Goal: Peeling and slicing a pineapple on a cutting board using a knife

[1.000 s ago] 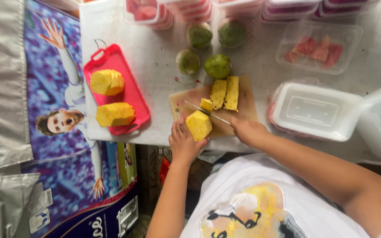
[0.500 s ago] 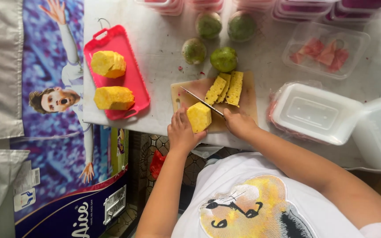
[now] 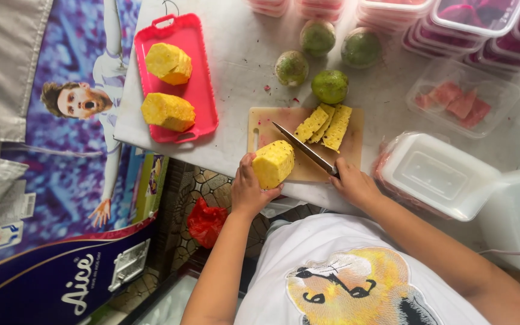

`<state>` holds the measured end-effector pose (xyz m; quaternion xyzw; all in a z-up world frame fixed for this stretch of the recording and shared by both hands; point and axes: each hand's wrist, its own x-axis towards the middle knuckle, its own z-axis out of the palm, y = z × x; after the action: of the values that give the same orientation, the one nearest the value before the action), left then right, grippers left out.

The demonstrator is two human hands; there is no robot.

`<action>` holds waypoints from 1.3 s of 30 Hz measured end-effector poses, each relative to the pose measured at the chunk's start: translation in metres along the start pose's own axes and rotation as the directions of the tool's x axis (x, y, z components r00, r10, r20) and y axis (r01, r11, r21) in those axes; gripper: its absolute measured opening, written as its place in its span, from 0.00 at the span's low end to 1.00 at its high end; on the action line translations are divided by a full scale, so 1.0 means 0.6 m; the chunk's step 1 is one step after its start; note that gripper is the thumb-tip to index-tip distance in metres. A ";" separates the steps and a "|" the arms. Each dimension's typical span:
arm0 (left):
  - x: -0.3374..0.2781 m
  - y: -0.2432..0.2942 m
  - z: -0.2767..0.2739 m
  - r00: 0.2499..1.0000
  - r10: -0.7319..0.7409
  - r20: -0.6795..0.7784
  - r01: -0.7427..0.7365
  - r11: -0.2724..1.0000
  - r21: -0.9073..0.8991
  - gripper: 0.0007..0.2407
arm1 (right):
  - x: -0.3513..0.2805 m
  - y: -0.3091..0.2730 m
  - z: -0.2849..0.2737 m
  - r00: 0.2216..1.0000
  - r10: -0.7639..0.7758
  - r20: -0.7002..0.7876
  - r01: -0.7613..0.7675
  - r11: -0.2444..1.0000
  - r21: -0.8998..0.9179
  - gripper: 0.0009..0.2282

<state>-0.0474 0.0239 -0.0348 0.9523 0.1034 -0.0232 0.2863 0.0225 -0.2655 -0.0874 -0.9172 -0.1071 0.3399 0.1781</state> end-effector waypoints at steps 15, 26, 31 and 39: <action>-0.023 0.023 0.055 0.986 -0.073 -0.152 0.060 0.994 -0.089 0.43 | -0.004 -0.160 -0.034 0.988 0.059 0.146 -0.147 0.674 0.724 0.37; -0.016 0.046 0.044 0.868 -0.444 0.221 0.426 0.440 -0.790 0.39 | 0.060 -0.220 -0.025 0.833 0.123 0.540 -0.543 -0.003 0.839 0.40; -0.016 0.124 -0.072 0.632 -0.542 0.554 0.682 0.050 -0.730 0.36 | 0.013 -0.216 -0.011 0.933 -0.006 0.360 -0.356 0.139 0.924 0.42; -0.010 0.037 0.008 0.877 -0.056 0.478 0.381 -0.527 -0.760 0.27 | -0.053 -0.249 -0.119 0.968 -0.219 0.119 -0.005 0.461 0.887 0.32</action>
<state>-0.0488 0.0020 -0.0263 0.1868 0.2592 -0.0813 0.9441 0.0346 -0.1574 0.0412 -0.6421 0.0071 0.4317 0.6334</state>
